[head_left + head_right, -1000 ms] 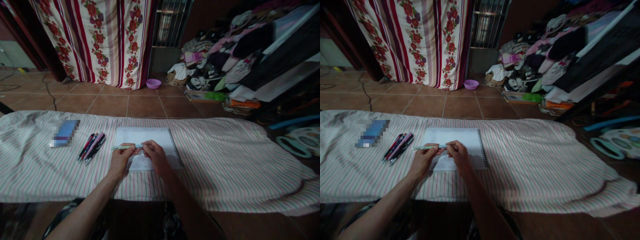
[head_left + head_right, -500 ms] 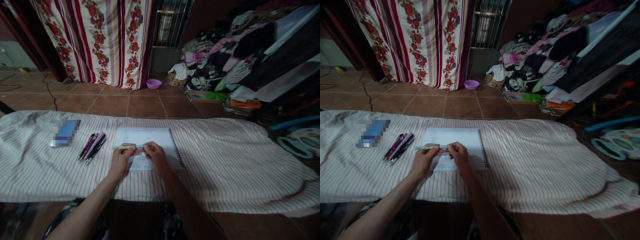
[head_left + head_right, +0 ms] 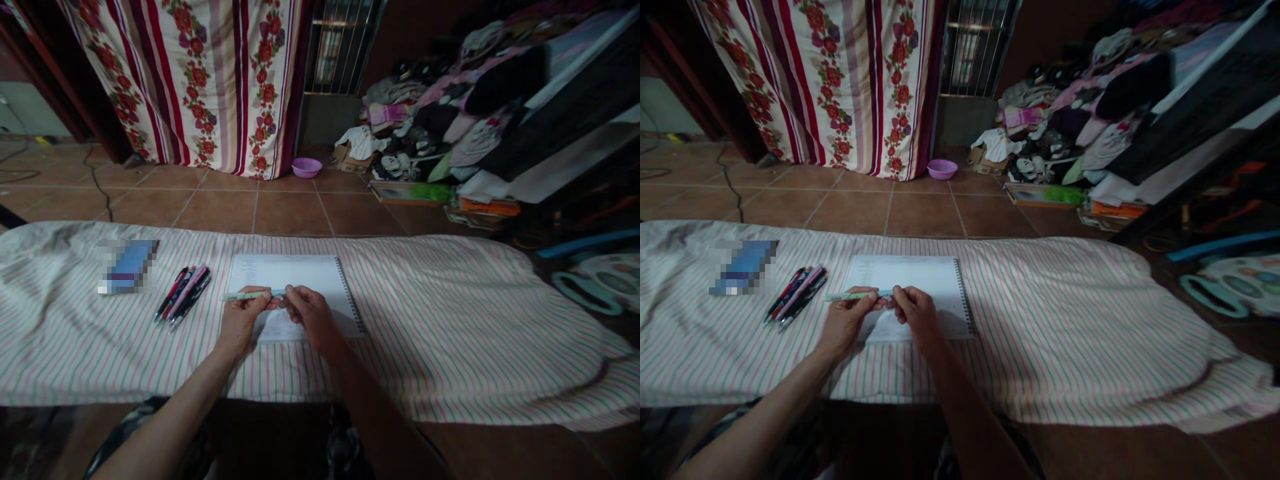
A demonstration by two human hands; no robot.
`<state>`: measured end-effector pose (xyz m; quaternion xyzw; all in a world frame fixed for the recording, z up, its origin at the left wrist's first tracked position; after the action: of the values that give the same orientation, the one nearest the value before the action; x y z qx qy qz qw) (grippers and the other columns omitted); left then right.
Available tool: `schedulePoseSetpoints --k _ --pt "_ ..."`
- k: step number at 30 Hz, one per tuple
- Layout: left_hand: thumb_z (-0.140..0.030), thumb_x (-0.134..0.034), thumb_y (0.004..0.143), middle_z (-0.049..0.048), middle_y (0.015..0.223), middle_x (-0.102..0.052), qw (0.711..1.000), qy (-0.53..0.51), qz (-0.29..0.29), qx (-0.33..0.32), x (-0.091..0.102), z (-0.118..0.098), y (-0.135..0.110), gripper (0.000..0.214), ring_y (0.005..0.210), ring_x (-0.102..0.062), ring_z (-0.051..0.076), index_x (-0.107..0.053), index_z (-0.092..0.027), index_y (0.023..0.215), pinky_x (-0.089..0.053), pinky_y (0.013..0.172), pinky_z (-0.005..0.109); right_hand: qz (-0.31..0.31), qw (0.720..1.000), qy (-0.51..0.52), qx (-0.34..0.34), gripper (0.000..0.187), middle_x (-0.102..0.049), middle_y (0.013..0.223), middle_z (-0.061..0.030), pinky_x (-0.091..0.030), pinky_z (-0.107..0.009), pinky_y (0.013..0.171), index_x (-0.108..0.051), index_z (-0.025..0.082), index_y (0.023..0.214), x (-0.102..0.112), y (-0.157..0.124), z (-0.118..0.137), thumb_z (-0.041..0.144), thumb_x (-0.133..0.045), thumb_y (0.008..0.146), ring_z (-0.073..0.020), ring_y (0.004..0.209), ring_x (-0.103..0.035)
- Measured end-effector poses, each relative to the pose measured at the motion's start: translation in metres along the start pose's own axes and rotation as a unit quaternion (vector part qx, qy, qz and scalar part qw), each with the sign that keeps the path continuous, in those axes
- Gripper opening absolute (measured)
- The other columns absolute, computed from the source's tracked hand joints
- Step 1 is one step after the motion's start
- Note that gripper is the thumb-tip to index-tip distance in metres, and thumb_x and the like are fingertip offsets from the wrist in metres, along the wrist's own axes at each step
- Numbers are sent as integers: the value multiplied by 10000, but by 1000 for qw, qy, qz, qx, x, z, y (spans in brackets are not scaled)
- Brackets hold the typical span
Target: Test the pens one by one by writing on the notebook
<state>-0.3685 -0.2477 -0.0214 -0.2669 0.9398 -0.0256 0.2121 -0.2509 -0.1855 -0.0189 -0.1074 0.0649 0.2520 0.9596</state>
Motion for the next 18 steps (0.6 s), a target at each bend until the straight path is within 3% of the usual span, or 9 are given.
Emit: schedulePoseSetpoints --k 5,10,16,18 --pt "-283 -749 625 45 632 -702 1000 4 -10 6 1 2 -1 274 612 -670 159 -630 -119 810 -527 690 288 -19 1000 1 18 280 -527 531 31 -263 -228 445 -535 173 589 4 4 1 415 -607 709 -64 447 -376" --pt "-271 -761 606 38 636 -700 999 -21 -24 20 3 6 0 278 612 -665 143 -628 -116 796 -519 687 258 8 999 52 8 198 -569 602 39 -303 -224 487 -581 182 741 1 6 -3 357 -646 676 -62 476 -394" --pt "-270 -772 592 45 646 -694 999 -39 -27 23 5 5 2 292 634 -662 146 -634 -108 792 -512 711 267 13 997 72 -26 342 -603 717 12 -354 -218 533 -614 208 957 -1 -1 -3 372 -675 663 -85 581 -471" --pt "-274 -773 591 44 646 -694 999 -38 -26 21 5 4 2 300 628 -660 144 -635 -109 799 -511 699 264 9 996 77 -39 349 -613 752 -6 -367 -218 539 -613 204 930 -1 -2 -5 431 -667 671 -99 626 -501"
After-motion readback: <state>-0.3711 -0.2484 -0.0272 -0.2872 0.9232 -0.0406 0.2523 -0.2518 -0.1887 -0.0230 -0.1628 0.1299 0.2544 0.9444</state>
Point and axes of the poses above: each hand's wrist, its own y-axis towards the middle knuckle, its own x-axis out of the back of the hand, z = x × y, the point moved 10 cm from there along y, towards the middle knuckle
